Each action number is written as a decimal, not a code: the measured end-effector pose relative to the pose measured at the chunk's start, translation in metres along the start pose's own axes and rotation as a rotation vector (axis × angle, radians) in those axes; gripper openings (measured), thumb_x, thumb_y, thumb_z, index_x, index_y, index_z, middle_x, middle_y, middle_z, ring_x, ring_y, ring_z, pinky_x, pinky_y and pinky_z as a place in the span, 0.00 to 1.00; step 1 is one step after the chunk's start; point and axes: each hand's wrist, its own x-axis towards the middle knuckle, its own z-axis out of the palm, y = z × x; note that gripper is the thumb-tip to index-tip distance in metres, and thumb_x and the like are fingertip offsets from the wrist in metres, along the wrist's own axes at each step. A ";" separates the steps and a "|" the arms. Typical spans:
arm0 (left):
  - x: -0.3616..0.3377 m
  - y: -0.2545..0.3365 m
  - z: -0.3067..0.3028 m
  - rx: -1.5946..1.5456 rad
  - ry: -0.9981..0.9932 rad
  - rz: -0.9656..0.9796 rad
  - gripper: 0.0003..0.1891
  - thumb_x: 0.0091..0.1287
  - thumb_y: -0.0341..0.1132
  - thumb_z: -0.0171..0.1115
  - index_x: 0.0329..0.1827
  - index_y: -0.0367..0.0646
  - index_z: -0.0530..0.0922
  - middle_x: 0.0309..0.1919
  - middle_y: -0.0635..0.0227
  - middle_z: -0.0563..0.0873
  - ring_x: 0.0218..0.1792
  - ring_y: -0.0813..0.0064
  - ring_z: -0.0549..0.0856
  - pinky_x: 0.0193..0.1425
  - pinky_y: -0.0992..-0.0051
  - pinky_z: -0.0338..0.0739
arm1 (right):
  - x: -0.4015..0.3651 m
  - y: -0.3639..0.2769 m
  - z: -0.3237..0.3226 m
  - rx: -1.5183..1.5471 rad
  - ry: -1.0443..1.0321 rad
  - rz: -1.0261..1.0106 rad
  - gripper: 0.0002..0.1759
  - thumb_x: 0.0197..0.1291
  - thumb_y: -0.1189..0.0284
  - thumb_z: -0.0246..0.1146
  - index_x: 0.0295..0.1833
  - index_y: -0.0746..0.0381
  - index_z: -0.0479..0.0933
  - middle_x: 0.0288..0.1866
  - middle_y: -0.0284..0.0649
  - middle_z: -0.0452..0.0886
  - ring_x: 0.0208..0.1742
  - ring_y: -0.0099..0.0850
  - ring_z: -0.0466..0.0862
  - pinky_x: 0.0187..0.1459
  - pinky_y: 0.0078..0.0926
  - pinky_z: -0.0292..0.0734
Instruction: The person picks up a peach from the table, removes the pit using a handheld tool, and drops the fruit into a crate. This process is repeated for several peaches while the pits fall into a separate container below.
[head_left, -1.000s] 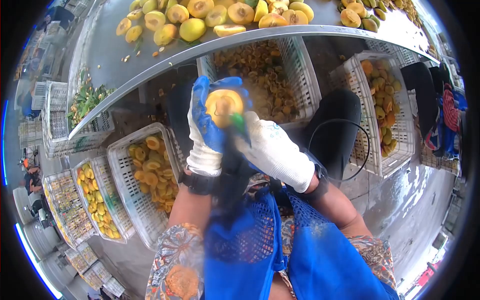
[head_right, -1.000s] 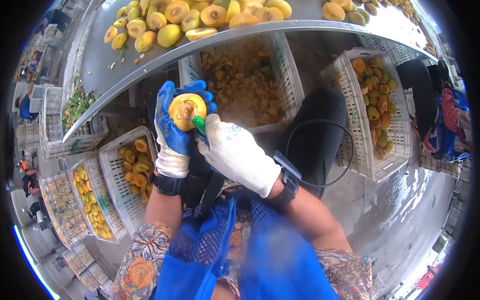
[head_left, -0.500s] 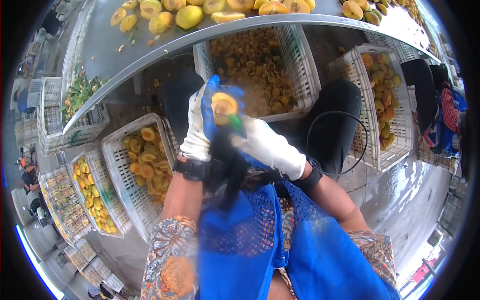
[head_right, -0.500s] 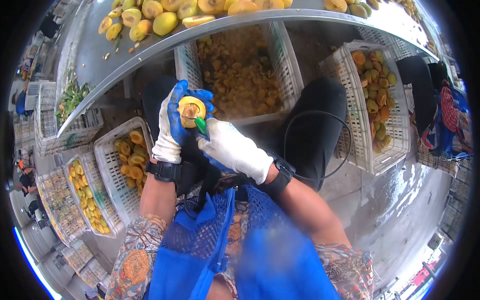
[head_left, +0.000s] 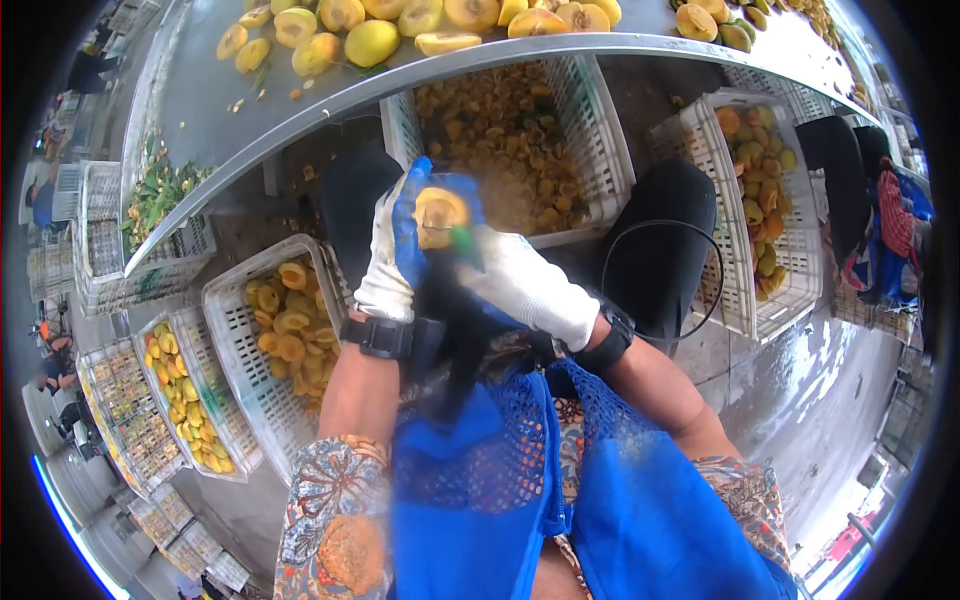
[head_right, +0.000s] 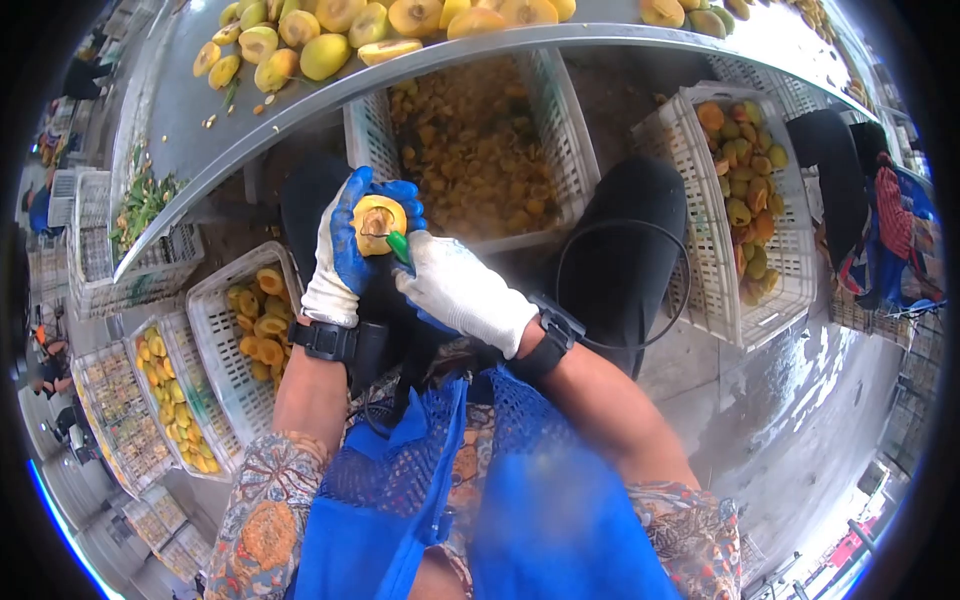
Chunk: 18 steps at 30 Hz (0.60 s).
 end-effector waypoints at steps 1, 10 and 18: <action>0.000 0.005 0.002 -0.039 -0.003 0.007 0.27 0.77 0.52 0.49 0.52 0.30 0.79 0.42 0.51 0.88 0.39 0.57 0.89 0.49 0.61 0.86 | 0.002 -0.002 0.002 -0.004 0.045 0.013 0.17 0.64 0.66 0.61 0.42 0.72 0.73 0.32 0.58 0.83 0.35 0.58 0.84 0.37 0.49 0.77; -0.012 0.013 0.012 -0.063 -0.011 0.037 0.29 0.78 0.53 0.47 0.53 0.28 0.78 0.42 0.50 0.88 0.40 0.56 0.88 0.51 0.61 0.85 | 0.000 -0.006 0.014 -0.065 0.107 0.004 0.18 0.64 0.66 0.62 0.45 0.71 0.70 0.32 0.60 0.82 0.38 0.58 0.84 0.40 0.52 0.77; -0.004 -0.004 0.009 -0.007 0.132 0.154 0.34 0.76 0.59 0.46 0.53 0.29 0.80 0.40 0.51 0.88 0.39 0.57 0.89 0.50 0.63 0.85 | 0.008 -0.004 0.032 -0.001 0.175 0.009 0.18 0.63 0.67 0.61 0.47 0.72 0.68 0.31 0.61 0.82 0.35 0.58 0.84 0.37 0.53 0.77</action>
